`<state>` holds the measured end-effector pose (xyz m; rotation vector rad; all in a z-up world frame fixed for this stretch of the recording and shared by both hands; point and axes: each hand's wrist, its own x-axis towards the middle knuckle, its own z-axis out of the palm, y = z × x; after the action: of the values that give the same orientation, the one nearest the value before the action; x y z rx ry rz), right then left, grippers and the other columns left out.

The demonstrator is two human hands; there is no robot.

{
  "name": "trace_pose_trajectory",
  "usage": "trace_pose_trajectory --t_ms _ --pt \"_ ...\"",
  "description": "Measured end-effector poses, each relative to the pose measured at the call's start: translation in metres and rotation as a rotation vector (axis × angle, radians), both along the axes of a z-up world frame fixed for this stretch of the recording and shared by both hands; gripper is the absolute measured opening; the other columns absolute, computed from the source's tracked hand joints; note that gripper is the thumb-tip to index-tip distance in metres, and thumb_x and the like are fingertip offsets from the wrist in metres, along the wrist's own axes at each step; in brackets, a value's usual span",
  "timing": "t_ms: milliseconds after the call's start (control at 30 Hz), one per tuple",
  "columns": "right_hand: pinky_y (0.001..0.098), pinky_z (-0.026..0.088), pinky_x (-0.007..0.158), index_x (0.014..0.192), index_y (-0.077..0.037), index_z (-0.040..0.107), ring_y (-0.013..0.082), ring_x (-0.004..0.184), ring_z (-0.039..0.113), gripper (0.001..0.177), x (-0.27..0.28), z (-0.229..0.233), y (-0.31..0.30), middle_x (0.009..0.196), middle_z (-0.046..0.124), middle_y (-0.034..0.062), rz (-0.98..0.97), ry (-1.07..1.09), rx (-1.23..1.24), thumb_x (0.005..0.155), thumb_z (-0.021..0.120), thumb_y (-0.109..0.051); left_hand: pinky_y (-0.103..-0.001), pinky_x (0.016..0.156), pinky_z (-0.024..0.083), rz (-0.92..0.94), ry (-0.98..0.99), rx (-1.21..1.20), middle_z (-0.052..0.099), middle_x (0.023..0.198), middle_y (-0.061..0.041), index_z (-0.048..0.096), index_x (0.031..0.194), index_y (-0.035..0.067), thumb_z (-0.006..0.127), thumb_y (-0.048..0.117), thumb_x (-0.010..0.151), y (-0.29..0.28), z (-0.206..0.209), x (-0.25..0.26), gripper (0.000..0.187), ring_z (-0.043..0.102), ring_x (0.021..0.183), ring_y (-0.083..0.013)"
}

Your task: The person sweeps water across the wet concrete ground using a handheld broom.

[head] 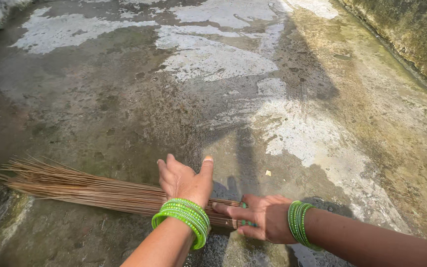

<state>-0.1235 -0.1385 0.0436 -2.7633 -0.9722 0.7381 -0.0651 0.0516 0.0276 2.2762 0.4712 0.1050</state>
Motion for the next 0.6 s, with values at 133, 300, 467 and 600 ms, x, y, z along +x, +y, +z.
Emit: trace_pose_trajectory --t_ms 133,300,467,600 --pt "0.0505 0.056 0.083 0.158 -0.050 0.015 0.0349 0.093 0.068 0.069 0.024 0.009 -0.030 0.111 0.058 0.0160 -0.146 -0.013 -0.136 0.096 0.045 -0.050 -0.050 0.123 0.016 -0.038 0.244 -0.129 0.012 0.166 -0.017 0.016 0.157 0.006 0.071 0.062 0.082 -0.019 -0.009 0.017 0.108 0.014 0.153 -0.0388" --pt "0.0493 0.057 0.088 0.160 -0.052 0.003 0.0353 0.088 0.071 0.067 0.053 0.012 -0.070 0.112 0.059 0.0184 -0.316 -0.120 -0.253 0.099 0.030 -0.058 -0.043 0.123 0.034 -0.026 0.295 -0.305 0.039 0.160 -0.019 0.042 0.150 0.005 0.074 0.060 0.073 -0.041 -0.012 0.032 0.099 0.042 0.146 -0.0392" --pt "0.0470 0.053 0.102 0.163 -0.050 0.004 0.0351 0.110 0.071 0.075 0.088 0.004 -0.118 0.116 0.073 0.0166 -0.713 -0.154 -0.250 0.097 0.037 -0.060 -0.046 0.121 0.030 -0.054 0.291 -0.447 0.028 0.161 -0.022 0.026 0.154 0.004 0.074 0.058 0.077 -0.053 0.001 0.033 0.105 0.034 0.148 -0.0399" --pt "0.0469 0.048 0.105 0.161 -0.036 0.018 0.0400 0.120 0.063 0.077 0.120 0.008 -0.155 0.130 0.066 0.0210 -0.865 -0.340 0.020 0.094 0.047 -0.061 -0.047 0.121 0.030 -0.061 0.331 -0.457 0.025 0.163 -0.021 0.021 0.156 0.005 0.071 0.059 0.080 -0.060 0.013 0.029 0.106 0.032 0.149 -0.0416"
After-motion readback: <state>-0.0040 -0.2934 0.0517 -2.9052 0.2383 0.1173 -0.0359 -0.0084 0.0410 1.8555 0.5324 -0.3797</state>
